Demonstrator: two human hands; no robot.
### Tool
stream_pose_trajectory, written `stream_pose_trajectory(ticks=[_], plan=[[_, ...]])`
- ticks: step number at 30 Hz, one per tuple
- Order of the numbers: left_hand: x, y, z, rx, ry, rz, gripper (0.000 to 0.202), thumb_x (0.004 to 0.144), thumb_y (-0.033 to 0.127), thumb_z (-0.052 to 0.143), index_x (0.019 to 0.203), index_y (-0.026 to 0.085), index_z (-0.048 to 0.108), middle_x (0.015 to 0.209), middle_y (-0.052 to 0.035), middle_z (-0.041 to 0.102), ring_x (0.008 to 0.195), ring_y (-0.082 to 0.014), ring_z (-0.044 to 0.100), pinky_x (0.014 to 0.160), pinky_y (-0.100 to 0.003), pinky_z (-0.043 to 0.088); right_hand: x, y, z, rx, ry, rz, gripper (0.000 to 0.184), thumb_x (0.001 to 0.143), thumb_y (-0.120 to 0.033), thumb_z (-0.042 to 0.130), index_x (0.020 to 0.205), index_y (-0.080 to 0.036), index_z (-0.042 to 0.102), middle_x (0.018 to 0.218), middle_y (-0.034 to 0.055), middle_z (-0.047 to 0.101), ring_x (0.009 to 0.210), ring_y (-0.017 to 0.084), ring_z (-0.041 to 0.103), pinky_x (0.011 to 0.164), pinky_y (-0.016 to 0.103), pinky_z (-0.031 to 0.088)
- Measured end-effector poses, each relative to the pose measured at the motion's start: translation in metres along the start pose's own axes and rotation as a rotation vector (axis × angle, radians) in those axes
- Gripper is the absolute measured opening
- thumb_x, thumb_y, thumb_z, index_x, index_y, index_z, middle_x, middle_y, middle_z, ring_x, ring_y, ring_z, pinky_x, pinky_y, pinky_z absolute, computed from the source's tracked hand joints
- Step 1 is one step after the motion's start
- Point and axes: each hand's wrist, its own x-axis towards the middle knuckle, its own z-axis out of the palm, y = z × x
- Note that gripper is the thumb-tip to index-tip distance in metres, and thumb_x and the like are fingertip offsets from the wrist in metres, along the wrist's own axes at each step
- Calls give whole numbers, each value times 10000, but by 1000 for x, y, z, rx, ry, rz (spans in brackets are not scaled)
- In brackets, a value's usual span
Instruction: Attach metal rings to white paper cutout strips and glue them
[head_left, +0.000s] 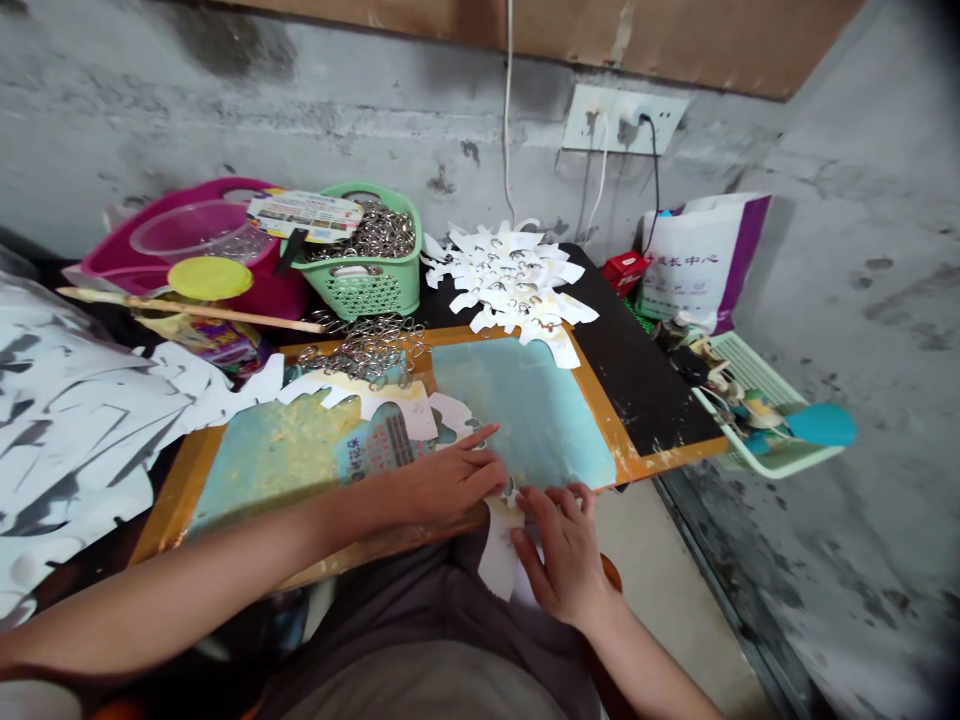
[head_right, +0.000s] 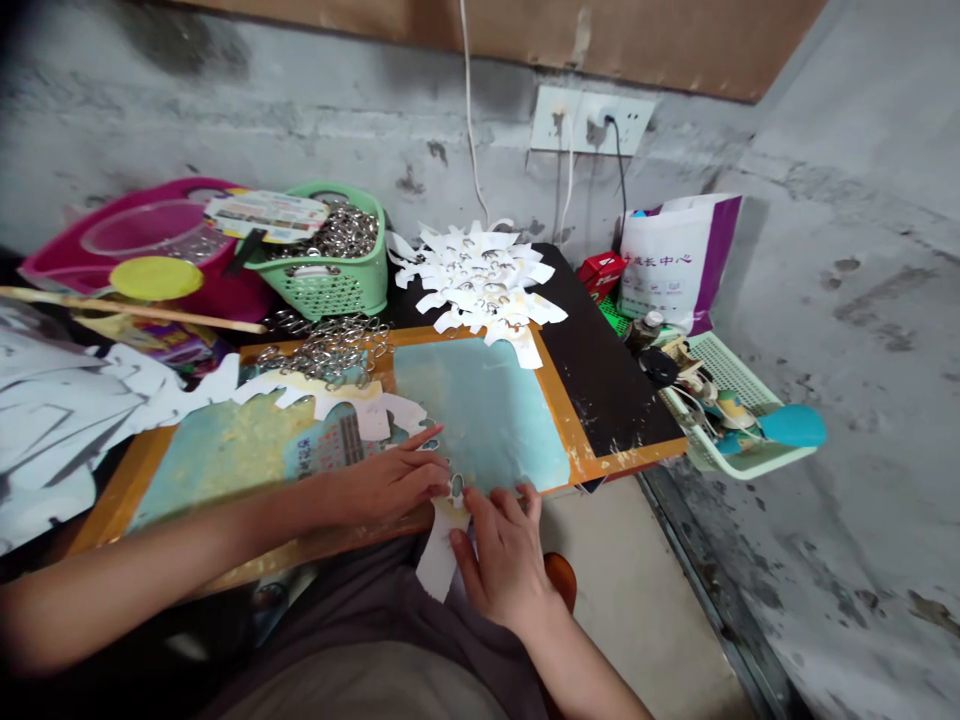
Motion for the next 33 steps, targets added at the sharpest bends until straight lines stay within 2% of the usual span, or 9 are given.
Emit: stream_pose_trajectory(ticks=[5, 10, 20, 26, 29, 33], plan=[[-5, 0, 1, -7, 90, -35, 110, 963, 103, 448, 915, 165, 524, 806, 15, 646, 790, -112, 627, 1205, -483, 256, 12, -3, -3, 5, -68, 31, 368, 961, -210, 441, 1326, -197, 487, 969, 77, 664, 916, 254, 529, 930, 492, 294], [-7, 3, -1, 8, 78, -37, 128, 958, 79, 432, 947, 177, 515, 809, 25, 673, 870, -129, 642, 1190, -488, 266, 26, -9, -1, -81, -156, 72, 357, 985, -269, 411, 1295, -183, 565, 891, 73, 589, 864, 247, 501, 870, 460, 305], [-9, 4, 1, 36, 82, -69, 124, 965, 99, 427, 941, 168, 527, 808, 9, 678, 845, -139, 642, 1181, -508, 251, 24, -20, 17, -192, -40, 155, 325, 968, -265, 434, 1233, -151, 583, 882, 93, 597, 846, 257, 485, 932, 493, 303], [-6, 4, -1, 23, 94, -79, 173, 968, 91, 388, 951, 171, 540, 842, -15, 676, 854, -153, 637, 1189, -529, 225, 18, -23, 24, -208, 11, 167, 344, 972, -251, 442, 1247, -90, 570, 881, 93, 591, 873, 256, 507, 996, 518, 326], [-5, 4, -6, -30, 76, -77, 157, 918, 77, 434, 990, 175, 532, 890, -26, 687, 935, -177, 632, 1202, -552, 158, 11, -21, 22, -161, 21, 150, 362, 962, -229, 468, 1288, -94, 547, 871, 79, 577, 868, 245, 512, 1036, 529, 323], [-5, 6, -8, -96, 38, -73, 275, 800, 138, 556, 1072, 178, 552, 944, -48, 695, 1051, -232, 601, 1199, -592, 68, 8, -20, 12, -8, 35, 158, 330, 929, -155, 487, 1255, -139, 541, 910, 70, 596, 896, 234, 533, 1074, 515, 312]])
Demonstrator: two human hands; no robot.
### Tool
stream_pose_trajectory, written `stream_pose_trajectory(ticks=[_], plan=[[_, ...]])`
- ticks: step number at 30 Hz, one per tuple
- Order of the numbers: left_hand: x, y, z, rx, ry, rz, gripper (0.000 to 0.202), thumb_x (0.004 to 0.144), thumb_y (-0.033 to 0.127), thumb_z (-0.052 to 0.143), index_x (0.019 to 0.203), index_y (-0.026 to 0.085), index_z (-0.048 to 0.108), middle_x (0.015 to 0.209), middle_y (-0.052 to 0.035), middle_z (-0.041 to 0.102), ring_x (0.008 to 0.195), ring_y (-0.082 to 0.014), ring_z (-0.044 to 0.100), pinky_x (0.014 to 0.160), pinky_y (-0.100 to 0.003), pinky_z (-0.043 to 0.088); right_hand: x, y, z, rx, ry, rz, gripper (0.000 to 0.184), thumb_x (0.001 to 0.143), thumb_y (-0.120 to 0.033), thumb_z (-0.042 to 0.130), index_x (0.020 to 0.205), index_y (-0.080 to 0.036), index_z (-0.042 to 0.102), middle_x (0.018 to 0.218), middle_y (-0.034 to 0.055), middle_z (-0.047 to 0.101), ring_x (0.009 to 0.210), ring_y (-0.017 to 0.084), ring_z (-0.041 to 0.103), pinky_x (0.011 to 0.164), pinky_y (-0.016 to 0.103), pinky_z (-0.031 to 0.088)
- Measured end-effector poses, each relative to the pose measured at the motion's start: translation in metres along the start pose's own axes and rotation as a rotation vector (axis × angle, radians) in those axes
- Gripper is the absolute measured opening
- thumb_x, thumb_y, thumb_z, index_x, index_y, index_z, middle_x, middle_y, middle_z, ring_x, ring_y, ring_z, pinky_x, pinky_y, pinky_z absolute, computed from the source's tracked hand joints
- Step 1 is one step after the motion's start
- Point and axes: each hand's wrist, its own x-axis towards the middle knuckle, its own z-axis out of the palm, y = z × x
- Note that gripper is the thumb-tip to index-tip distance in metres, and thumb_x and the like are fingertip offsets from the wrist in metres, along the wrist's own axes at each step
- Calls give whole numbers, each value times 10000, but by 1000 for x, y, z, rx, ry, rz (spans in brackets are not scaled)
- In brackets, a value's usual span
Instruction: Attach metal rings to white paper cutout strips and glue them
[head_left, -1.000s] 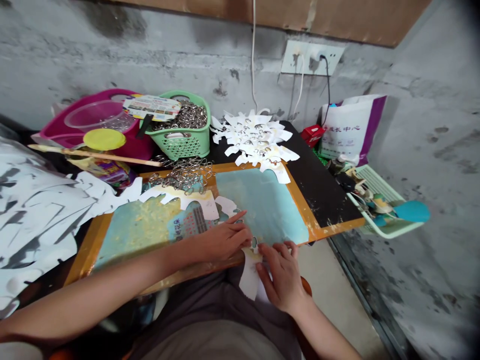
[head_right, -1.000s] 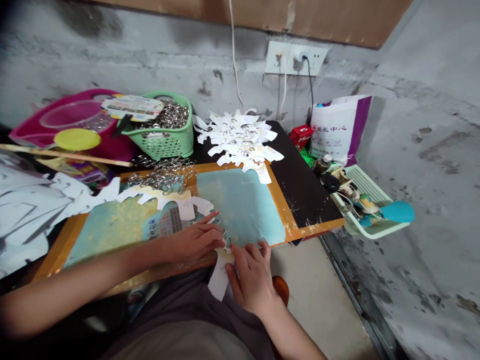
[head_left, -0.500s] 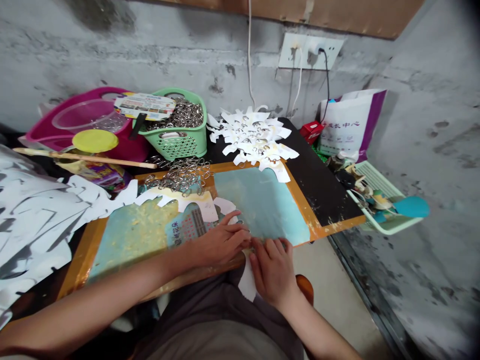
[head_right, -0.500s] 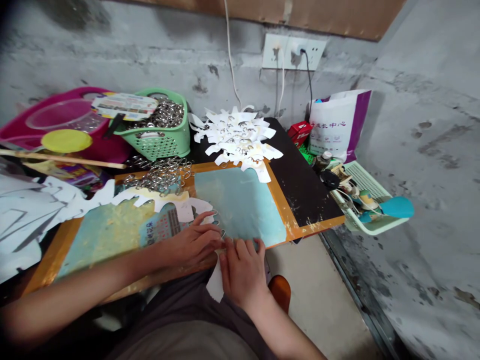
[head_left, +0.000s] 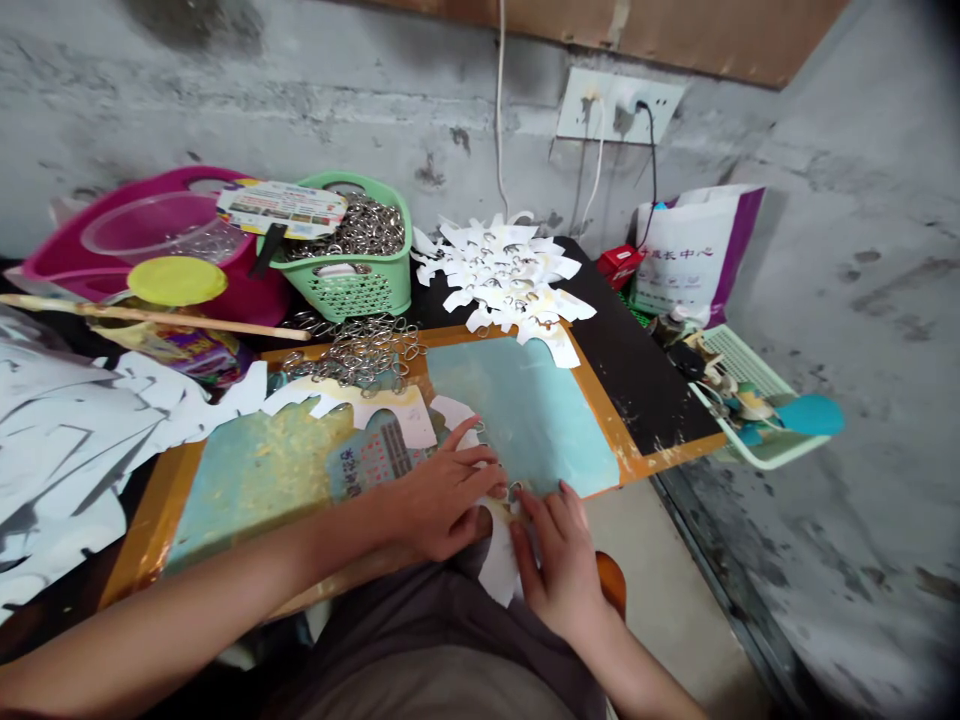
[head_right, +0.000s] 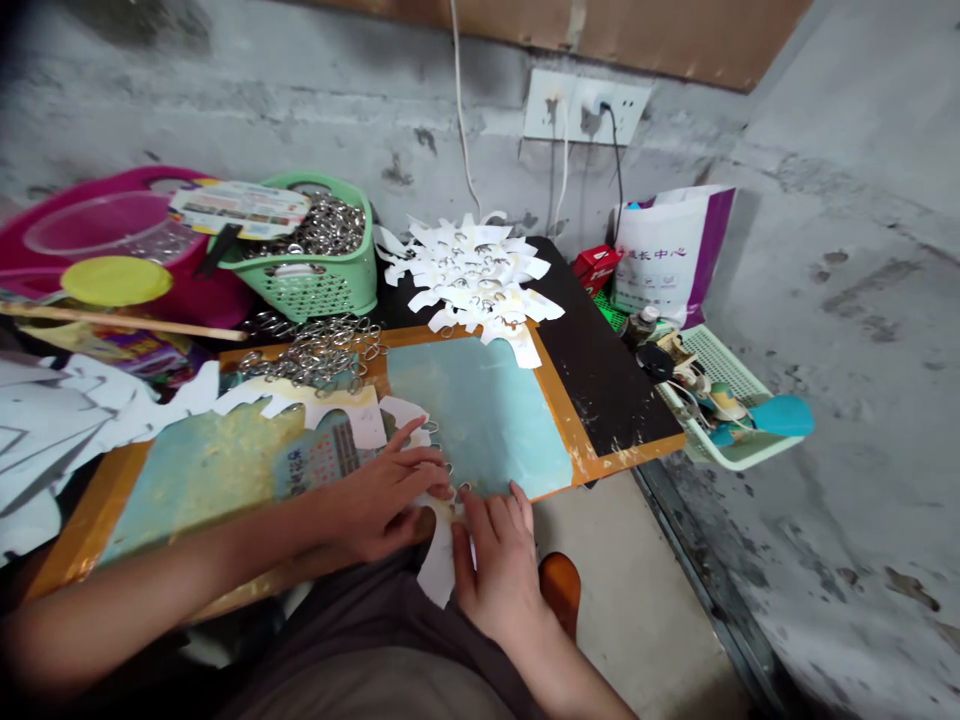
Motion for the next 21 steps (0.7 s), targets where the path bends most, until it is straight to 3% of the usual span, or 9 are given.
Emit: stream_pose_trajectory(ticks=[4, 8, 11, 17, 21], plan=[[5, 0, 5, 86, 9, -24, 162, 921, 221, 538, 1056, 201, 626, 870, -35, 691, 984, -202, 606, 1200, -562, 95, 6, -3, -8, 92, 36, 47, 211, 902, -147, 524, 1109, -171, 553, 938, 69, 632, 901, 236, 537, 977, 464, 381], [9, -2, 9, 134, -23, 26, 156, 956, 189, 505, 911, 214, 653, 752, 8, 660, 945, -181, 593, 1206, -534, 93, 12, -4, -7, 19, 4, 90, 54, 902, -177, 535, 898, -202, 583, 790, 41, 586, 824, 233, 501, 818, 389, 402], [7, -6, 10, 167, -27, 61, 165, 940, 146, 511, 853, 204, 639, 732, 9, 641, 930, -175, 589, 1208, -531, 93, 11, -3, -2, -64, 19, 55, 176, 920, -141, 482, 785, -205, 575, 709, 24, 531, 766, 211, 472, 851, 391, 387], [0, -6, 7, 261, -52, 170, 234, 941, 53, 465, 876, 207, 629, 801, 14, 682, 966, -167, 585, 1192, -587, -3, 0, 0, -1, -156, -7, -18, 222, 957, -115, 428, 937, -200, 633, 767, 25, 601, 804, 197, 520, 1049, 493, 276], [-3, 2, 4, 272, -68, 170, 163, 938, 103, 497, 913, 185, 637, 922, -34, 710, 1089, -196, 577, 1199, -587, 6, -1, 6, -16, 9, -128, -9, 219, 957, -147, 459, 1051, -227, 640, 901, 31, 671, 902, 210, 574, 1101, 524, 232]])
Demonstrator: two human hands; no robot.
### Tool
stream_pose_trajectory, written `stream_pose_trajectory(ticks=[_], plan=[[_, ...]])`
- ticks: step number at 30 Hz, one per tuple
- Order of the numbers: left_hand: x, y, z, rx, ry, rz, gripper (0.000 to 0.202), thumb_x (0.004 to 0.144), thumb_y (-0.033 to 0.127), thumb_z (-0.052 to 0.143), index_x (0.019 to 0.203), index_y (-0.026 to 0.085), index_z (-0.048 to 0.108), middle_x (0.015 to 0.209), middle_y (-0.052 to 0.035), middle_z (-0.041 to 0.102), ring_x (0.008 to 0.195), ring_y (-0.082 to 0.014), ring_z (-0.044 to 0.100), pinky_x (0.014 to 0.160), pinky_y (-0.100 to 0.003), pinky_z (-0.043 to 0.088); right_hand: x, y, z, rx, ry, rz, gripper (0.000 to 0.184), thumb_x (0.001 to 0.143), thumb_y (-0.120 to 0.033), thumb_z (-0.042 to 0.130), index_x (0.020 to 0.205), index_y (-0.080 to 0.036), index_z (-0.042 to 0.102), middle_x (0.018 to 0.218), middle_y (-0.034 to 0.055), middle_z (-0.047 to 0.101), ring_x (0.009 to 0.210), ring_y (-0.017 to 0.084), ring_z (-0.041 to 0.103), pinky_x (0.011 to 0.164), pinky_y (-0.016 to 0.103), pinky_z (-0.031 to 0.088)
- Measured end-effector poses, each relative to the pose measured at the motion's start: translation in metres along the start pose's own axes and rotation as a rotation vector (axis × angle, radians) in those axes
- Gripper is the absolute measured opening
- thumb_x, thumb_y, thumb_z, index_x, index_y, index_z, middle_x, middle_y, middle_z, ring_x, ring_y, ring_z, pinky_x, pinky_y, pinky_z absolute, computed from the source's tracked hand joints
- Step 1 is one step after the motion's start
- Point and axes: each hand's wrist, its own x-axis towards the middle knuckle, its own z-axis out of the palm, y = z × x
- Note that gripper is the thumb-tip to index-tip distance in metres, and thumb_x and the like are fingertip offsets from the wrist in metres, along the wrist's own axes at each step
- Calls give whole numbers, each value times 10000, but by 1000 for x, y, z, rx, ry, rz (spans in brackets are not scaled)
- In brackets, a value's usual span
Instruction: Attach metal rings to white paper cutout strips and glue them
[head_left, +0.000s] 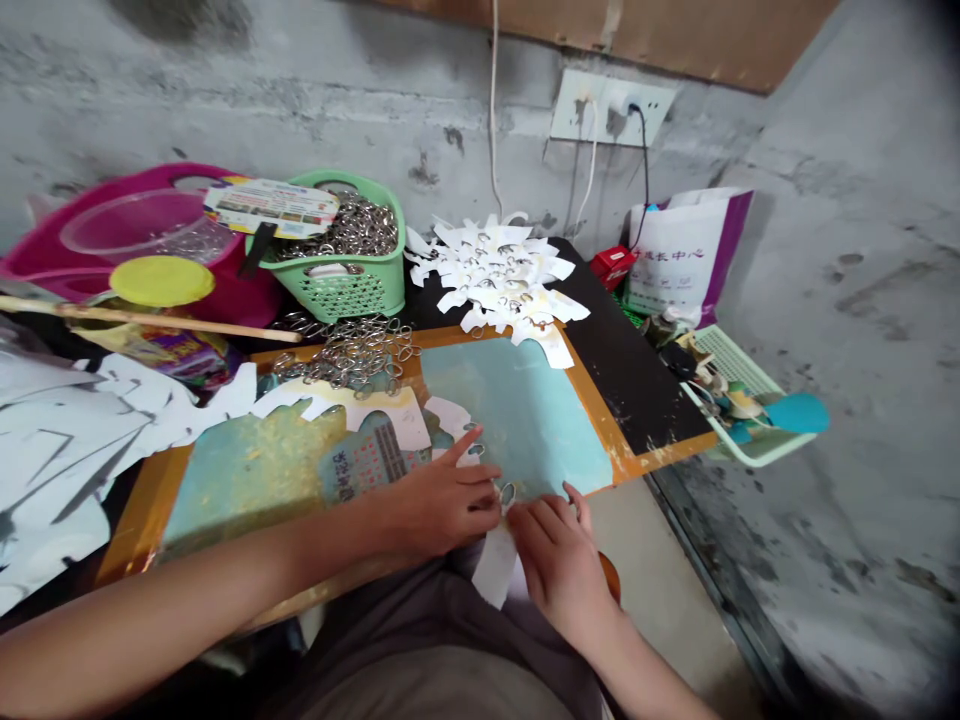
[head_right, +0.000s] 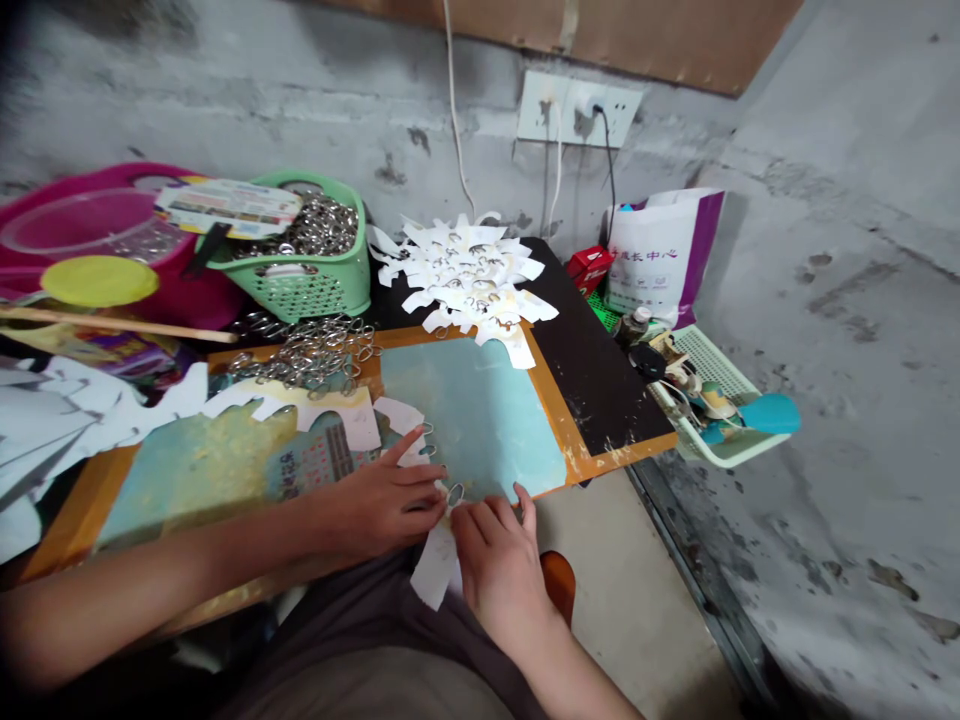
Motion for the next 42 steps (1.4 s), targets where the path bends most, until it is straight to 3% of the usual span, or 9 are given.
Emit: stream_pose_trajectory(ticks=[7, 12, 16, 20, 23, 27, 30, 33, 42], plan=[[-11, 15, 5, -22, 50, -37, 197, 903, 257, 546, 1027, 171, 673, 1089, -88, 712, 1247, -250, 530, 1206, -586, -70, 3, 12, -3, 276, 334, 339, 169, 936, -286, 552, 1053, -211, 648, 1025, 86, 604, 872, 205, 597, 738, 323, 503], [-16, 25, 5, 67, 90, -128, 311, 932, 280, 533, 1190, 146, 645, 1205, -119, 686, 1255, -255, 524, 1198, -602, -69, 18, -5, 13, 137, 200, 254, 137, 902, -284, 573, 806, -200, 623, 845, 62, 590, 813, 219, 540, 748, 354, 453], [-28, 42, -5, -18, 183, -328, 367, 893, 258, 571, 1255, 223, 618, 1311, -119, 607, 1275, -298, 496, 1183, -637, 66, 24, -12, 12, 434, 186, 355, 195, 902, -327, 571, 753, -201, 577, 696, 13, 589, 675, 170, 529, 665, 290, 431], [-38, 82, -6, -507, 569, -856, 340, 881, 278, 600, 1214, 221, 561, 1101, -107, 637, 1026, -252, 608, 945, -443, 493, 29, -14, -1, 895, 190, 480, 261, 849, -406, 679, 751, -194, 561, 657, -18, 567, 597, 120, 495, 576, 234, 393], [-28, 106, 3, -1240, 612, -1108, 326, 886, 496, 611, 1003, 192, 601, 897, -60, 627, 665, -156, 595, 560, -257, 506, 32, -23, -10, 1113, 185, 504, 265, 817, -377, 737, 929, -219, 556, 703, -29, 605, 595, 107, 499, 561, 217, 380], [3, 102, 4, -1834, 783, -1079, 495, 766, 610, 716, 941, 156, 627, 790, -38, 618, 609, -129, 569, 553, -236, 479, 35, -40, -19, 1168, 119, 426, 441, 827, -326, 743, 1170, -271, 472, 763, -37, 615, 616, 102, 510, 587, 215, 400], [17, 84, -8, -1797, 971, -1167, 460, 684, 536, 821, 843, 161, 607, 719, -1, 609, 638, -129, 583, 615, -243, 495, 36, -50, -26, 1143, 97, 362, 455, 856, -307, 715, 1224, -277, 451, 714, -59, 551, 619, 101, 487, 597, 214, 399], [16, 73, -20, -1681, 877, -1168, 441, 662, 487, 852, 802, 156, 595, 670, 13, 599, 605, -120, 566, 580, -237, 483, 37, -56, -33, 1179, 84, 329, 487, 861, -286, 706, 1267, -282, 436, 692, -66, 527, 623, 110, 486, 612, 225, 408], [16, 89, -15, -1869, 1128, -1107, 422, 639, 429, 877, 735, 153, 573, 601, 35, 542, 547, -93, 527, 528, -209, 457, 41, -66, -11, 1442, 162, 310, 670, 748, -381, 742, 1327, -297, 415, 648, -60, 469, 611, 170, 538, 630, 298, 466]])
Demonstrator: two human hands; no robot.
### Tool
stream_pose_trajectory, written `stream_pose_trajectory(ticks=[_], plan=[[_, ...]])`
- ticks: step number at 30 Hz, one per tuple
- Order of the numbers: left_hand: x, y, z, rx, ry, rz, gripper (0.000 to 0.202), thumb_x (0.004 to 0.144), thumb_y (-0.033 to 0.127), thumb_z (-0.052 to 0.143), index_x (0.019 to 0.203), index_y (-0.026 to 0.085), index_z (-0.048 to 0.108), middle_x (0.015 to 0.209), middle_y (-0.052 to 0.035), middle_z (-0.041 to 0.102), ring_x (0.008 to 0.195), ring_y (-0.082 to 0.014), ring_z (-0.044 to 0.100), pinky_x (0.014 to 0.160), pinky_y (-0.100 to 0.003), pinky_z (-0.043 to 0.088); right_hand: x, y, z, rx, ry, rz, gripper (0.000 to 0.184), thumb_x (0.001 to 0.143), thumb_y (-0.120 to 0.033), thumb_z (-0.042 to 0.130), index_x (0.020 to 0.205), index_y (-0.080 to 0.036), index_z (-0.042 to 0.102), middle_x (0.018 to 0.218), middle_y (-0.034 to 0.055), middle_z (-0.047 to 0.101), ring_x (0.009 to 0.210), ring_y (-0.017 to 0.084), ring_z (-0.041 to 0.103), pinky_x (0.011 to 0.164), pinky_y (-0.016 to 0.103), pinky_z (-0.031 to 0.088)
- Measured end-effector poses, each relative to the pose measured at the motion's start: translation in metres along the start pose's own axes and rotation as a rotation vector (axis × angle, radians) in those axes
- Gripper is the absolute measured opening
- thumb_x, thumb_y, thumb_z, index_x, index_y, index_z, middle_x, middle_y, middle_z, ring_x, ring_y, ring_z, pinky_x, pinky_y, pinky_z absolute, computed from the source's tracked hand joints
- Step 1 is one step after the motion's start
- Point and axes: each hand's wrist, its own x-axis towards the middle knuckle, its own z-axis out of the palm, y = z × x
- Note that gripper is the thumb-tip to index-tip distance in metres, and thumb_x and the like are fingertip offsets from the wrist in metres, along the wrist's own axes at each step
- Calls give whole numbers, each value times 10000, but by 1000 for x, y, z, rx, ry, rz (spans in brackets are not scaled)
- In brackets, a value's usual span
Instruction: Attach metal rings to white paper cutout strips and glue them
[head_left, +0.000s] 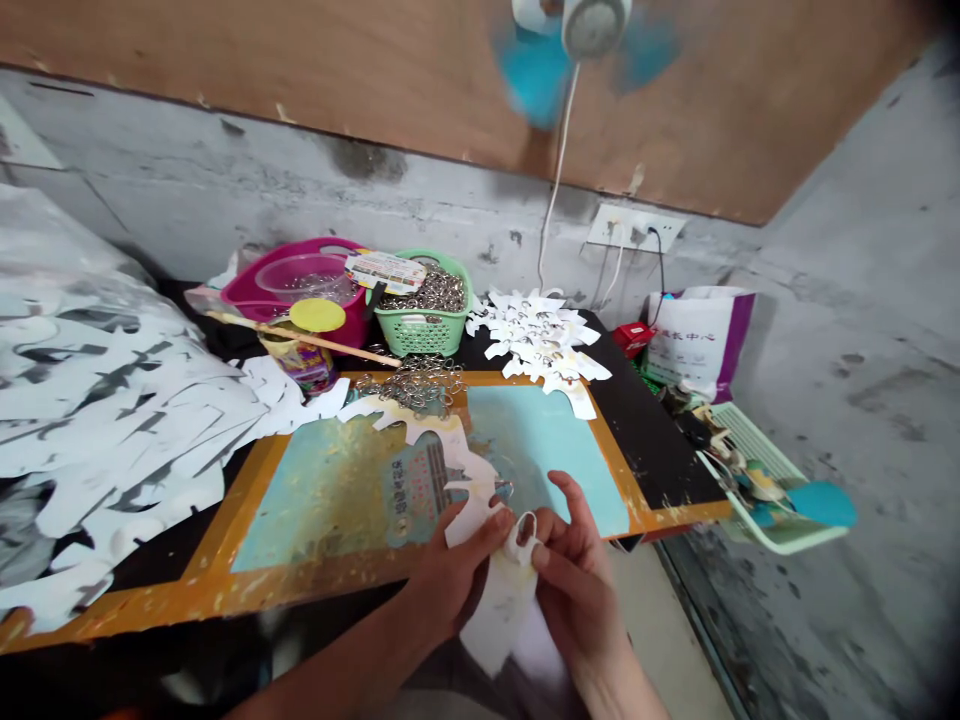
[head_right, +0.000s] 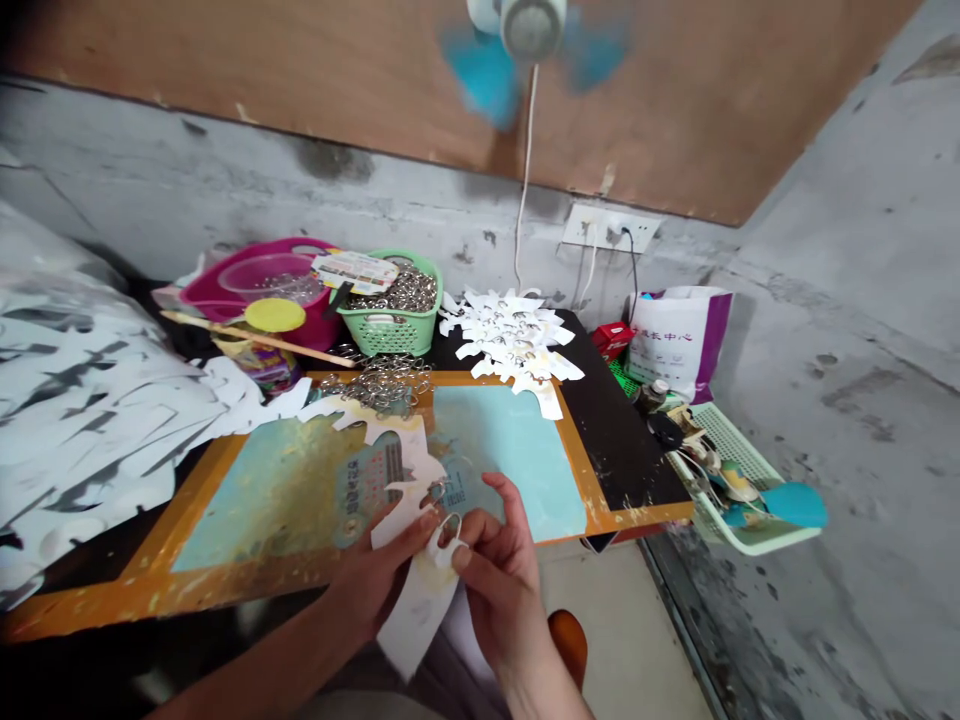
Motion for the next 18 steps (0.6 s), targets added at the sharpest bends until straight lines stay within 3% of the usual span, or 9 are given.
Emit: stream_pose_trajectory(ticks=[3, 6, 10, 12, 15, 18], plan=[[3, 2, -5, 75, 39, 69, 430, 638, 449, 877, 781, 159, 594, 625, 35, 558, 557, -94, 534, 532, -205, 462, 5, 2, -5, 29, -50, 47, 598, 759, -472, 702, 1278, -257, 496, 700, -16, 531, 607, 174, 533, 600, 298, 455], [9, 8, -12, 242, 56, 152, 434, 655, 491, 856, 789, 160, 608, 625, 35, 563, 557, -94, 532, 535, -203, 460, 9, -1, -11, 0, -124, 111, 457, 776, -569, 662, 1046, -200, 640, 823, 56, 608, 673, 188, 556, 617, 305, 451], [15, 12, -14, 300, 89, 136, 438, 659, 510, 846, 767, 161, 604, 591, 47, 541, 504, -78, 500, 484, -187, 416, 12, 1, -8, -75, -115, 198, 292, 765, -448, 765, 751, -186, 636, 683, 4, 587, 606, 131, 505, 598, 251, 406], [17, 14, -13, 181, 70, 78, 438, 645, 507, 851, 768, 170, 601, 599, 48, 547, 491, -75, 494, 482, -191, 418, 13, 3, -6, -81, -105, 204, 280, 762, -414, 784, 730, -184, 627, 655, -11, 586, 576, 113, 487, 583, 238, 397], [17, 17, -14, 0, -44, -1, 520, 630, 645, 793, 783, 177, 626, 670, 0, 612, 570, -126, 565, 552, -242, 478, 14, 4, -5, -111, -92, 183, 276, 769, -417, 781, 751, -183, 637, 683, -1, 608, 594, 118, 503, 590, 243, 414], [13, 16, -19, 50, -110, 9, 607, 592, 700, 786, 870, 174, 665, 763, -46, 667, 674, -177, 613, 601, -269, 495, 13, 3, -7, -163, -62, 156, 282, 795, -441, 753, 758, -187, 634, 688, 5, 605, 600, 127, 502, 585, 249, 418]])
